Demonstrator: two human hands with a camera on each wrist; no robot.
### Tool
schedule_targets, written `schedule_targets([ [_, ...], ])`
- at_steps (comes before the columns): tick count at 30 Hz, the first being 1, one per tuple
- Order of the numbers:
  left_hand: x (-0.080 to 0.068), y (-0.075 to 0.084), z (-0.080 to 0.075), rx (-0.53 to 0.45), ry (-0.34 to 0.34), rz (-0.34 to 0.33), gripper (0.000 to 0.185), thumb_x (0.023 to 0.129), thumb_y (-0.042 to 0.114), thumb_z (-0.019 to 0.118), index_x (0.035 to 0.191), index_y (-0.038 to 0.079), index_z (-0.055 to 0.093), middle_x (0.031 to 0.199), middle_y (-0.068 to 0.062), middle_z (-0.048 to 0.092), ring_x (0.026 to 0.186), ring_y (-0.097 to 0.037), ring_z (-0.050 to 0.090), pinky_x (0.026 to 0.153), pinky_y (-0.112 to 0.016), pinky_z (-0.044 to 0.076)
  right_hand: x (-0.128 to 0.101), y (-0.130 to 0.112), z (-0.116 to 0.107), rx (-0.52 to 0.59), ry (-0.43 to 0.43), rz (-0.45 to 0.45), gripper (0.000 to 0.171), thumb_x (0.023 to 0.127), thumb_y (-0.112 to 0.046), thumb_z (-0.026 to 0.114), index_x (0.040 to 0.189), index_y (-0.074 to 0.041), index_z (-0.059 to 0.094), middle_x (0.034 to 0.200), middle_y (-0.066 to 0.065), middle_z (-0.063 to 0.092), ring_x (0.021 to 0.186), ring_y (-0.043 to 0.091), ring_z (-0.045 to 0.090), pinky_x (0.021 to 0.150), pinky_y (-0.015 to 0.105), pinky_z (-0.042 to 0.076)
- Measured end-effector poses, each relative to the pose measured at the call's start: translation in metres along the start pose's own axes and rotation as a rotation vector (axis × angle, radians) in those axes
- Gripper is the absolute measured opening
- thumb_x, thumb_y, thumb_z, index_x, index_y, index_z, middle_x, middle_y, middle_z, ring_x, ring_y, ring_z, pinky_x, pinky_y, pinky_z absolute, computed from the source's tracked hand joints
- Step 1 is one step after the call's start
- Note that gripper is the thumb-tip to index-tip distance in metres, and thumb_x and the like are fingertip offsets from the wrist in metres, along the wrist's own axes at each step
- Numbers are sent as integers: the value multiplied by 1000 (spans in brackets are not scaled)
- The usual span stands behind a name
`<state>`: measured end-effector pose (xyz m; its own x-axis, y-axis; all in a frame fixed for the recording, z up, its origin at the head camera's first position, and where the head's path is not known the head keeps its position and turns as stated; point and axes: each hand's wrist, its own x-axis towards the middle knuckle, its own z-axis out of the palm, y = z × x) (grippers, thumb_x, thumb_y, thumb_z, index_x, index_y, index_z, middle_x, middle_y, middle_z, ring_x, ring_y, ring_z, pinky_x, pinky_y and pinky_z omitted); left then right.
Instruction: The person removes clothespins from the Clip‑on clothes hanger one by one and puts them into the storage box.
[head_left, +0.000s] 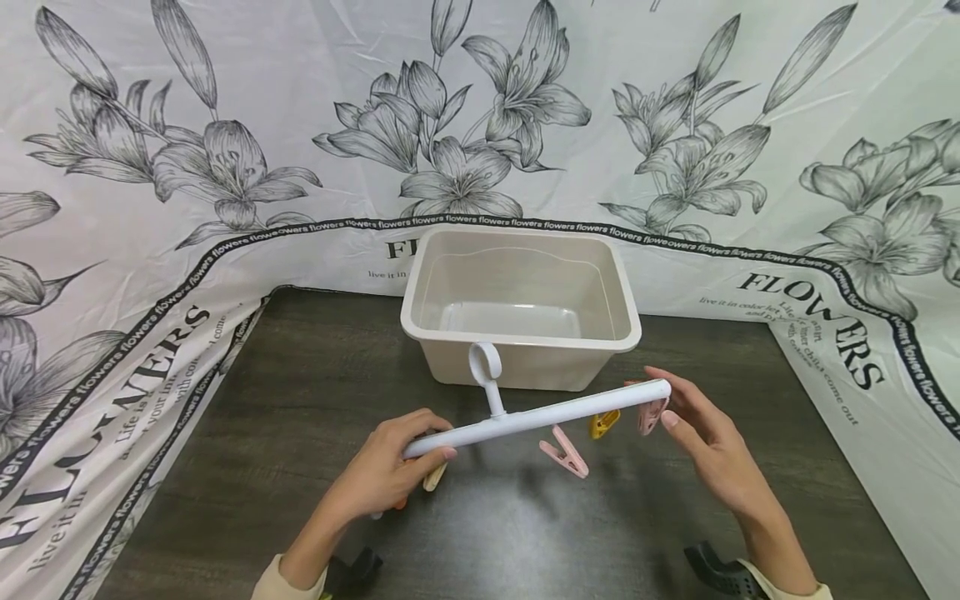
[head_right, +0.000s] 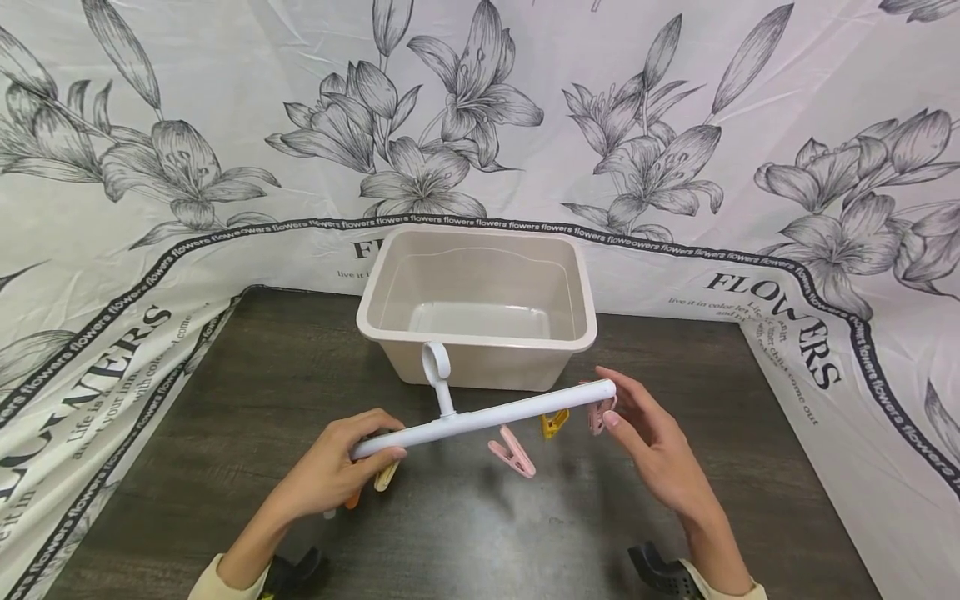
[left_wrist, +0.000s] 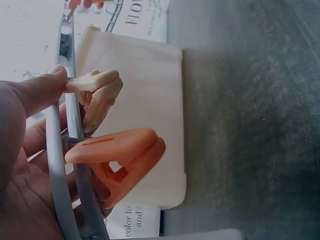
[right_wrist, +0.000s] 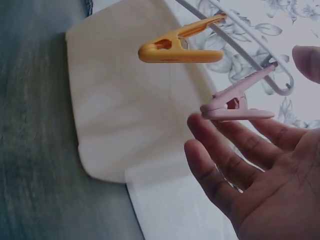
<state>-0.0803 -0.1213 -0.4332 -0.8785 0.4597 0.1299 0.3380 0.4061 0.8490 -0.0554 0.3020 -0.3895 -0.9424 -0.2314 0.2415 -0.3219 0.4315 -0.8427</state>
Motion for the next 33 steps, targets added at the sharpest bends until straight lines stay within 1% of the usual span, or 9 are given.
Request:
schedule_targets([
  [1,-1,1,-1,-10,1,-1,18,95,40,72,111,34,67,89,6,63,50,-2,52,49,-25,49,1,-1,0,-2,5,1,50,107,0,46,156,-10,39,141,-4,62,120,2,62,94,13,48],
  [5,0,4,-5,-2,37,19,18,95,39,72,112,34,68,89,7,63,56,-3,54,52,-25,49,7,-6,-1,57,2,-26,48,106,3,46,154,-4,41,136,-7,65,114,6,67,91,17,53],
  [7,2,4,-7,4,52,29,18,95,38,73,112,33,68,89,7,64,57,-4,54,55,-26,49,10,-8,-2,102,-5,-53,47,106,5,46,152,-1,41,134,-4,67,113,8,69,91,18,54],
  [12,5,5,-9,-69,41,1,20,96,37,72,114,33,66,86,4,62,42,-6,53,43,-30,50,17,-11,-1,154,-14,-83,43,106,6,45,149,2,43,124,9,70,110,12,71,89,20,56],
  [16,7,4,-10,-107,32,0,20,96,36,73,114,32,65,83,2,61,44,-13,58,45,-31,53,23,-12,1,160,1,-78,42,106,4,47,147,2,45,119,15,70,106,11,71,88,22,57],
  [21,11,4,-10,-157,25,8,22,96,32,73,116,27,66,77,-3,62,44,-19,60,43,-33,53,29,-14,3,145,25,-61,36,106,2,49,142,0,50,115,13,70,103,17,72,86,23,58],
  [27,13,2,-10,-138,43,20,24,95,30,73,117,24,66,77,-3,64,43,-11,54,44,-30,50,32,-18,4,140,62,-43,27,106,0,51,133,1,54,109,7,72,98,18,73,83,23,59],
  [29,13,1,-10,-115,59,34,25,96,30,73,119,25,66,81,-1,66,50,-7,55,50,-28,50,33,-20,5,159,72,-54,18,105,1,52,122,4,57,105,6,71,94,16,72,83,23,59],
  [33,15,0,-9,-100,81,68,30,97,28,72,126,28,66,91,4,67,68,-8,58,65,-26,51,36,-23,7,143,91,-75,11,103,3,54,112,6,62,100,3,69,85,12,68,78,21,58],
])
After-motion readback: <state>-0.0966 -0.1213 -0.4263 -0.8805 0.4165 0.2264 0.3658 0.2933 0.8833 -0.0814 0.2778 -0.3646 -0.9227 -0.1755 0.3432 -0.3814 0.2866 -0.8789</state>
